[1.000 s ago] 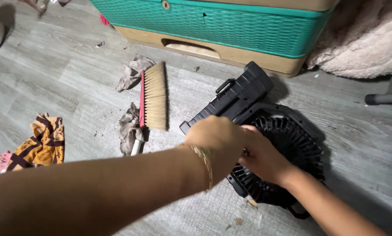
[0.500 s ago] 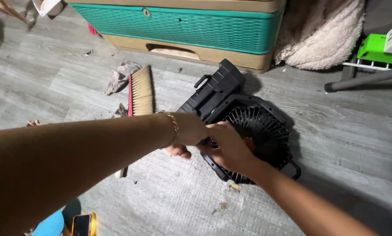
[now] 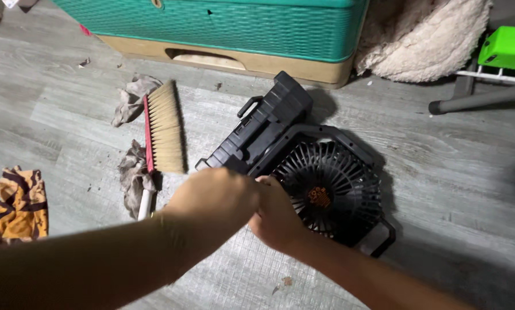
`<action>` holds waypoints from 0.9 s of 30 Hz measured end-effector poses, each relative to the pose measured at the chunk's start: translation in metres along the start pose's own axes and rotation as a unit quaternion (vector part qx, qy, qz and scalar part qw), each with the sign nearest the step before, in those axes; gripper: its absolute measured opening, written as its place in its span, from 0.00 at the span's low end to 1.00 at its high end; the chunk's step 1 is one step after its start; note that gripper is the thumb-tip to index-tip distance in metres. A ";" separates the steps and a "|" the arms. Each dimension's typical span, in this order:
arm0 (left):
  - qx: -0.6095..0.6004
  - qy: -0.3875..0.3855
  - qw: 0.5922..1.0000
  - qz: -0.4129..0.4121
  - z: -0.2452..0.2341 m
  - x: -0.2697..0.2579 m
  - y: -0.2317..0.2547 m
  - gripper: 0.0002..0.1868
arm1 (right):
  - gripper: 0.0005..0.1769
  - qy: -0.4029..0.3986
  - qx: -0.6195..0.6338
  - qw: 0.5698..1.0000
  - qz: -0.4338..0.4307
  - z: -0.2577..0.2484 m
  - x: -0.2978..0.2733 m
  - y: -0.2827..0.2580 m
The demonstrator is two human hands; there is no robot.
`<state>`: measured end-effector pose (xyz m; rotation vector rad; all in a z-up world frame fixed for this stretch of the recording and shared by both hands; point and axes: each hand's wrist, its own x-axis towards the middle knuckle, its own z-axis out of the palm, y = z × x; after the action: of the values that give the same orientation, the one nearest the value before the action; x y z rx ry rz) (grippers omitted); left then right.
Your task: The person disassembles a portable fan on the floor, using a screwdriver to remove screws from the fan housing. They separate the fan cover from the base, manipulate the internal components, and reassemble the unit by screwing the cover back on.
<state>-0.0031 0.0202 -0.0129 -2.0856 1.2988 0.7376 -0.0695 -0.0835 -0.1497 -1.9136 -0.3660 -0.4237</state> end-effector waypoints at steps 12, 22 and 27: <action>-0.281 -0.034 0.942 -0.183 -0.025 0.009 -0.014 0.25 | 0.04 -0.079 -0.069 0.994 0.032 -0.014 0.003 0.001; -0.140 -0.021 0.982 -0.129 -0.018 0.016 -0.022 0.14 | 0.02 -0.024 -0.046 0.998 0.047 0.004 0.004 0.001; -0.020 0.033 0.999 -0.025 -0.005 -0.008 -0.015 0.10 | 0.05 -0.020 -0.031 0.999 -0.030 0.006 -0.003 0.009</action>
<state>0.0081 0.0268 -0.0016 -2.1831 1.2727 0.6847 -0.0670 -0.0814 -0.1603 -1.9786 -0.4419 -0.4407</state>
